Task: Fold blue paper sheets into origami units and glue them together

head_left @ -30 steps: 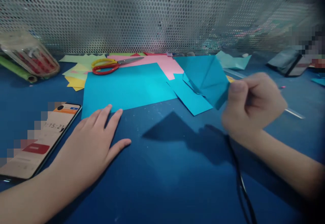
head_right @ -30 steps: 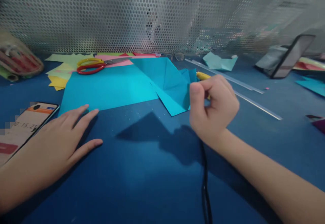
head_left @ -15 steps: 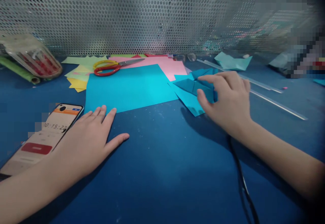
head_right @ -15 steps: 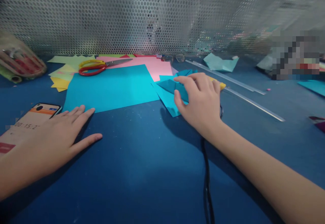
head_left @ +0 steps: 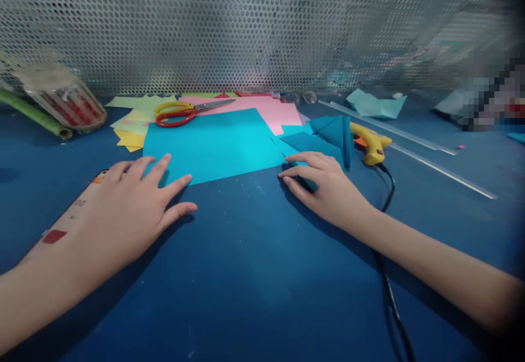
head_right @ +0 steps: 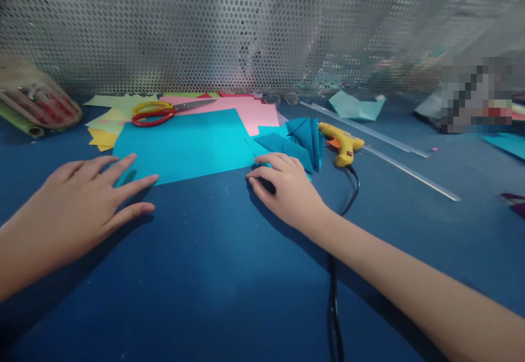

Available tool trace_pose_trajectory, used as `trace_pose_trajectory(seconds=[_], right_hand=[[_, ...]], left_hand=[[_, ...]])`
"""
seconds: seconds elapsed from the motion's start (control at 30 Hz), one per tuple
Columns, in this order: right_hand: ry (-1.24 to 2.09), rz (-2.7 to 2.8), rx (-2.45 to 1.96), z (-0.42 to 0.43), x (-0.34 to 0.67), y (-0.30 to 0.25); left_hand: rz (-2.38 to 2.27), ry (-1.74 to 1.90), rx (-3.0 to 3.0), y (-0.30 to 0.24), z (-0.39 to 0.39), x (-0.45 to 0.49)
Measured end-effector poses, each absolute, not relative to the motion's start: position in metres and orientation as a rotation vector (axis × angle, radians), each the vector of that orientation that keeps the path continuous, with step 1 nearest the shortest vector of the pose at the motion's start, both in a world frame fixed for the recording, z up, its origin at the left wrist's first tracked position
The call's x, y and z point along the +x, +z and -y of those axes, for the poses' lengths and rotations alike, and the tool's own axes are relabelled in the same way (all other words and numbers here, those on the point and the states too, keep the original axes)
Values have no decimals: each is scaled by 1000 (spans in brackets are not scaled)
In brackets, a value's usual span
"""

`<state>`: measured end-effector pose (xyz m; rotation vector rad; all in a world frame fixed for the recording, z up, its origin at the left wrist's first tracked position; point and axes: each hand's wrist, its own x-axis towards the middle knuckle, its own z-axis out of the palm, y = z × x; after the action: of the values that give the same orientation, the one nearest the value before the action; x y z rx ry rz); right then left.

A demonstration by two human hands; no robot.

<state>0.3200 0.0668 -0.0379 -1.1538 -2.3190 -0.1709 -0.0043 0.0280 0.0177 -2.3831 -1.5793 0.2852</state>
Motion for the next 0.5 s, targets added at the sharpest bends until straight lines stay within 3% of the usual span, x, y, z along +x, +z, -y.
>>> trace_pose_trajectory(seconds=[0.3, 0.5], right_hand=[[-221, 2291, -1192, -68, 321, -42], [-225, 2293, -1212, -67, 319, -40]], left_hand=[[1733, 332, -2182, 38, -52, -32], [1899, 54, -2277, 30, -80, -52]])
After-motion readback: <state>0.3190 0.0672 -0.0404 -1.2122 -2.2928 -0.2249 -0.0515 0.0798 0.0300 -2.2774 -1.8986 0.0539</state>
